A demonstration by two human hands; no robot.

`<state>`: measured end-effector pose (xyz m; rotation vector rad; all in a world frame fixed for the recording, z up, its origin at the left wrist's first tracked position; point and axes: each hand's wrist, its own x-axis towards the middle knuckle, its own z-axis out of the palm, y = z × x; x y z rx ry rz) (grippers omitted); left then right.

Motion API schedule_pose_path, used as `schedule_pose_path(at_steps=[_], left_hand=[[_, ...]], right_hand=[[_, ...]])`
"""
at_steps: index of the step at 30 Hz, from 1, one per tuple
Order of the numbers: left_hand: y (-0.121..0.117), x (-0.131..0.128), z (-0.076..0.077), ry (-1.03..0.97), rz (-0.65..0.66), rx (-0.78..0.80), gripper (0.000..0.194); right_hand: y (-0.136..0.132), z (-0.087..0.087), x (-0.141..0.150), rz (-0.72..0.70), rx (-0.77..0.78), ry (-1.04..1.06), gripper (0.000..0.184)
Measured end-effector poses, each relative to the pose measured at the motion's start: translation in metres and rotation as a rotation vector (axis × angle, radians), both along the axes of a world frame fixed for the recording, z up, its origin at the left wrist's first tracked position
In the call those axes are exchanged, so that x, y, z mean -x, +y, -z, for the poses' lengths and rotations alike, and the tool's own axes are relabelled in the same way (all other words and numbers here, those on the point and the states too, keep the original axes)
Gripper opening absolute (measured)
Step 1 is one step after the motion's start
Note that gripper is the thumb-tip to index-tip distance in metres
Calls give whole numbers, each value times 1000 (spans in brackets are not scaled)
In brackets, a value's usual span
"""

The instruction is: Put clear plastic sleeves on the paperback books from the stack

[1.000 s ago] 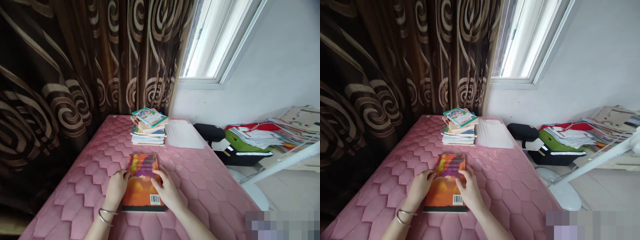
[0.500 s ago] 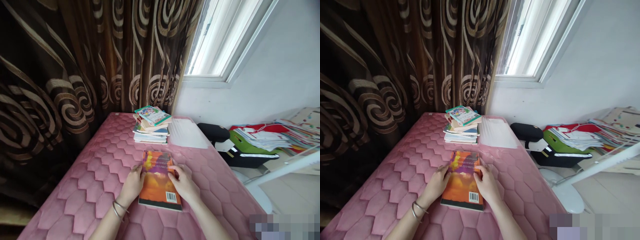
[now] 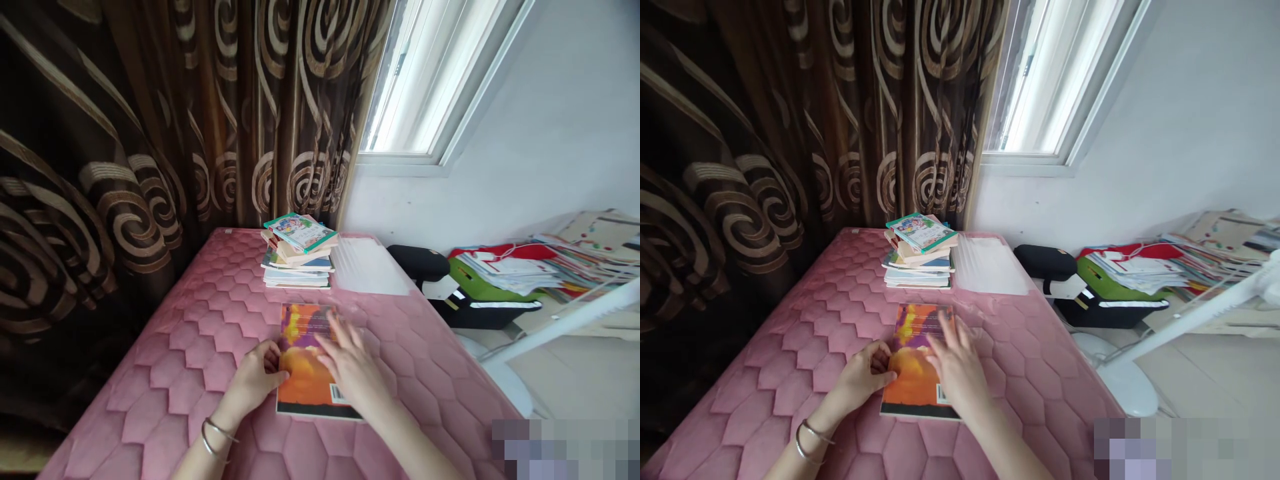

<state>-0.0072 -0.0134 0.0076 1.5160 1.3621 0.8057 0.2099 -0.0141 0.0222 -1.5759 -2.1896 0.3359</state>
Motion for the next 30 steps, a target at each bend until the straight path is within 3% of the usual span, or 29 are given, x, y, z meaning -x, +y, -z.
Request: schedule_pose_path(at_steps=[3, 5, 9, 13, 18, 22, 26, 28, 30], left_hand=[[3, 4, 3, -28, -8, 56, 20], [4, 5, 2, 39, -8, 54, 21], [5, 4, -5, 238, -4, 30, 17], [3, 4, -8, 273, 10, 35, 14], [4, 6, -5, 258, -5, 23, 13], [7, 9, -2, 221, -2, 34, 11], [11, 13, 3, 86, 18, 89, 8], [12, 13, 5, -10, -36, 120, 11], [12, 10, 4, 17, -109, 54, 17]], right_hand=[[-7, -6, 24, -382, 65, -48, 43], [1, -5, 35, -498, 110, -73, 48], [45, 3, 46, -492, 107, -147, 49], [92, 10, 54, -399, 77, -214, 49], [111, 17, 66, -241, 27, -249, 56], [88, 16, 65, -270, -11, -252, 55], [39, 10, 54, -397, 29, -230, 56], [12, 6, 49, -433, 44, -216, 56], [-12, 2, 46, -472, 67, -196, 57]])
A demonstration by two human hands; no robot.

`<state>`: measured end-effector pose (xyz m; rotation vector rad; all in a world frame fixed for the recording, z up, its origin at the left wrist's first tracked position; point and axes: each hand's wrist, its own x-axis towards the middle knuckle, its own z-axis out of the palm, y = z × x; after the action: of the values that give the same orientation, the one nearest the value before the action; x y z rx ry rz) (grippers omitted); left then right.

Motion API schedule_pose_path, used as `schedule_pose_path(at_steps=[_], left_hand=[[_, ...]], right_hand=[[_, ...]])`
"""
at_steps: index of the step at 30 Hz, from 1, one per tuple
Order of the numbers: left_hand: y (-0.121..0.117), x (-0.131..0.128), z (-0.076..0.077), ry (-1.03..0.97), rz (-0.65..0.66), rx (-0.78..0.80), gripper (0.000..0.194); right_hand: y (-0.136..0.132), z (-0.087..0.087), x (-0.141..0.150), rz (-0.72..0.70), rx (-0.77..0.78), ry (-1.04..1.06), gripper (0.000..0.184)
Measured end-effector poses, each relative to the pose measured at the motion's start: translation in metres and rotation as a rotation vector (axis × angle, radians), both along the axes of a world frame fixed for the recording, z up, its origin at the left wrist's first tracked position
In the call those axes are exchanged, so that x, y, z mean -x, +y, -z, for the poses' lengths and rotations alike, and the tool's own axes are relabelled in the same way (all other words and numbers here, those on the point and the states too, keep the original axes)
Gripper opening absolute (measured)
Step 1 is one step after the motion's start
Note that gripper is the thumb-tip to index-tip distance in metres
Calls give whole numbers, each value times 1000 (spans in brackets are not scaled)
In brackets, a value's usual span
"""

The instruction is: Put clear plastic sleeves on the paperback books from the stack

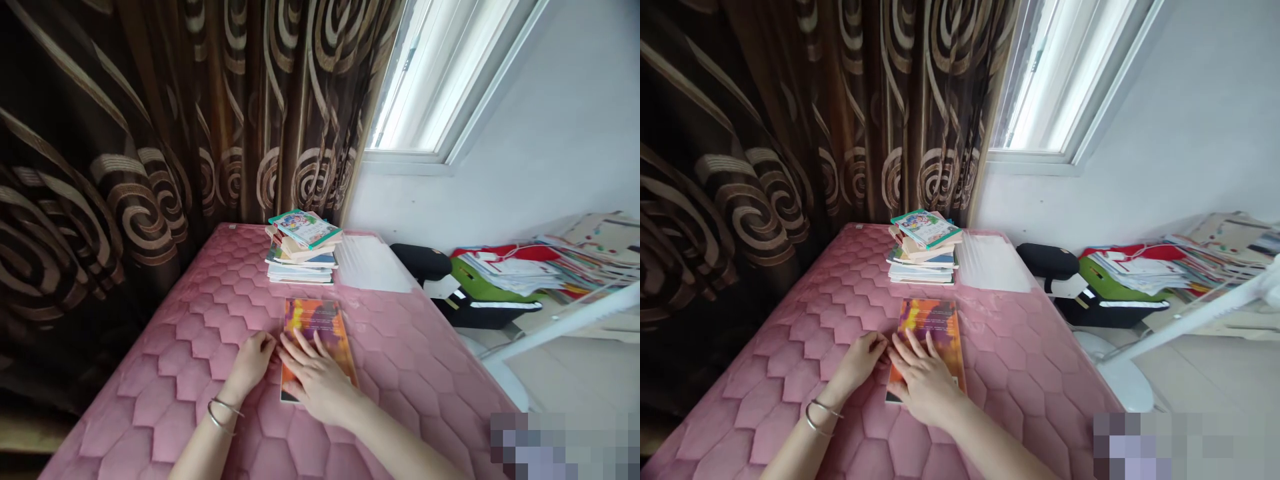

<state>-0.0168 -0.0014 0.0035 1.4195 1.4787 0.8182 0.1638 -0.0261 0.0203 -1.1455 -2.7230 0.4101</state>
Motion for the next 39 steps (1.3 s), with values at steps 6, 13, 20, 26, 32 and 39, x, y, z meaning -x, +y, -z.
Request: schedule_pose_path(at_steps=[6, 13, 20, 26, 32, 39], left_hand=[[-1, -13, -3, 213, 8, -184, 21], [2, -13, 0, 263, 26, -167, 19], [5, -14, 4, 286, 36, -179, 14], [0, -15, 1, 286, 28, -154, 17], [-5, -19, -8, 377, -1, -163, 16], [-8, -24, -15, 480, 0, -162, 20]], right_hand=[[-47, -14, -2, -97, 149, 88, 65], [-45, -25, -10, -47, 314, 378, 38], [18, 8, -15, 94, 12, 127, 57], [72, 16, -42, 321, -12, -71, 72], [84, 13, -58, 559, -9, -190, 71], [-6, 20, -6, 263, -108, -74, 68]])
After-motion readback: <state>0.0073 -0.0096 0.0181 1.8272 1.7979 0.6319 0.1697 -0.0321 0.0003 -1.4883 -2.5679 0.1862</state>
